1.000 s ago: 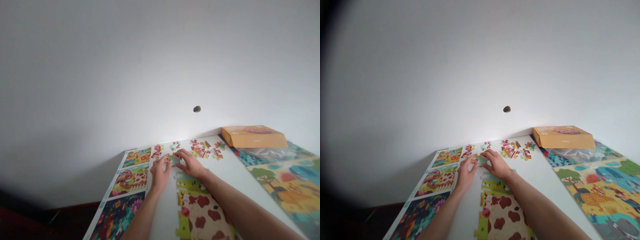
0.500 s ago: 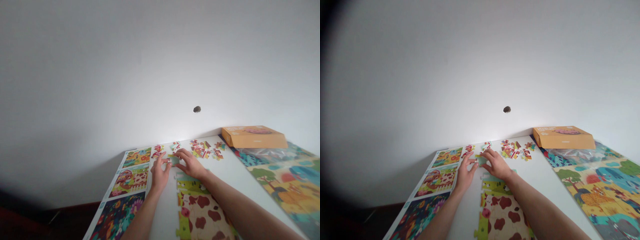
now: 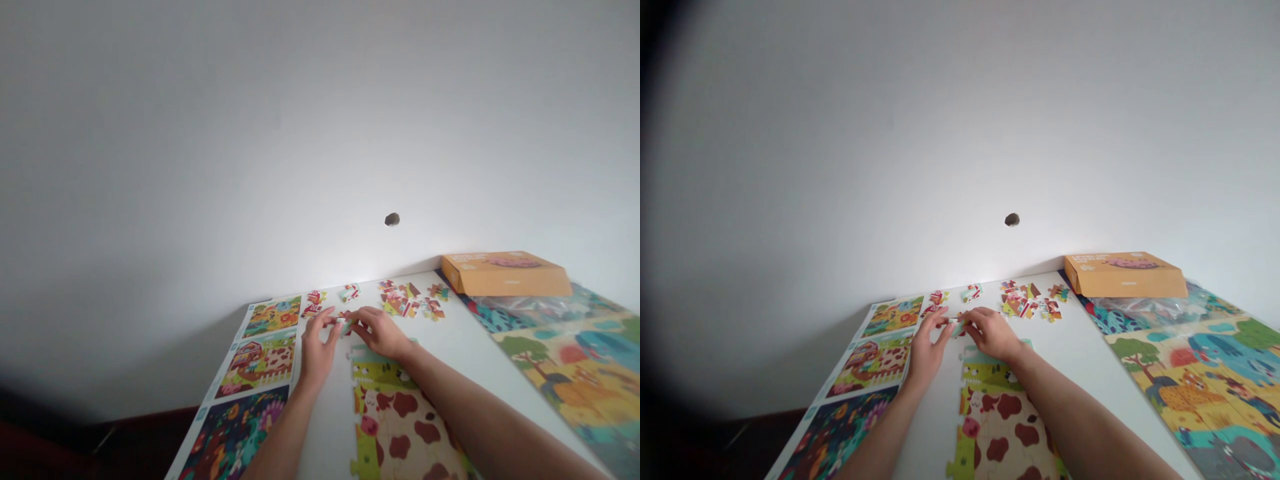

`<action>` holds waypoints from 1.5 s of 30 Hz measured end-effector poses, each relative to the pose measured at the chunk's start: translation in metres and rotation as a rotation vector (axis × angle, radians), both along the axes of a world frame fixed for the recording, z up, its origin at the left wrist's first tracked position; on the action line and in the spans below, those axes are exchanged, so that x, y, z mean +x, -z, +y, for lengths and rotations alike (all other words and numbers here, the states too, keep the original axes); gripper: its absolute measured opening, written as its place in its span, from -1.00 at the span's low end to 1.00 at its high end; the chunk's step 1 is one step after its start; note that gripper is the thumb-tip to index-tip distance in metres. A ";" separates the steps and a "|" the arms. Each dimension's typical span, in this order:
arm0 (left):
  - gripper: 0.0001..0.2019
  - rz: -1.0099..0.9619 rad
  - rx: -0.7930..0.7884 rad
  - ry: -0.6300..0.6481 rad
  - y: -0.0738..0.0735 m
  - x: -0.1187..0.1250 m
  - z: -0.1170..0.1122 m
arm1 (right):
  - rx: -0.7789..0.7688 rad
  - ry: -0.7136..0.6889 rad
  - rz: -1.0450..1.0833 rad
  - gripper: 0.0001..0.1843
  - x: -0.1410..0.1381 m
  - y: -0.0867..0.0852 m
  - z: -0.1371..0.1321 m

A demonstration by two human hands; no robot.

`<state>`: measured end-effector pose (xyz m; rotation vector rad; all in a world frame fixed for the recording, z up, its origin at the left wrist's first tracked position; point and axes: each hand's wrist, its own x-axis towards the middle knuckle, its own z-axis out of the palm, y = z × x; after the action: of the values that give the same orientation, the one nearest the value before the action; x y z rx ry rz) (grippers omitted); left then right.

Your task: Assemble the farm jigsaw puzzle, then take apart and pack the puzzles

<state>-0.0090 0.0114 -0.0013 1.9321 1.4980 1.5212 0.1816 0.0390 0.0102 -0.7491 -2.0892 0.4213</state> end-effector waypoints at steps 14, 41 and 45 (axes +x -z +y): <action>-0.75 -0.135 -0.078 -0.066 0.001 -0.001 0.002 | -0.169 0.114 0.086 -0.77 0.003 0.001 0.002; -0.71 -0.095 -0.041 -0.114 0.002 -0.004 0.002 | -0.118 0.091 0.027 -0.81 0.005 -0.002 -0.001; -0.73 -0.082 -0.044 -0.110 0.004 -0.004 0.004 | -0.125 0.092 0.022 -0.80 0.005 -0.003 -0.002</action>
<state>-0.0132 0.0150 -0.0049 1.7666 1.6123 1.5783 0.1868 0.0371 0.0129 -0.9065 -2.0131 0.5107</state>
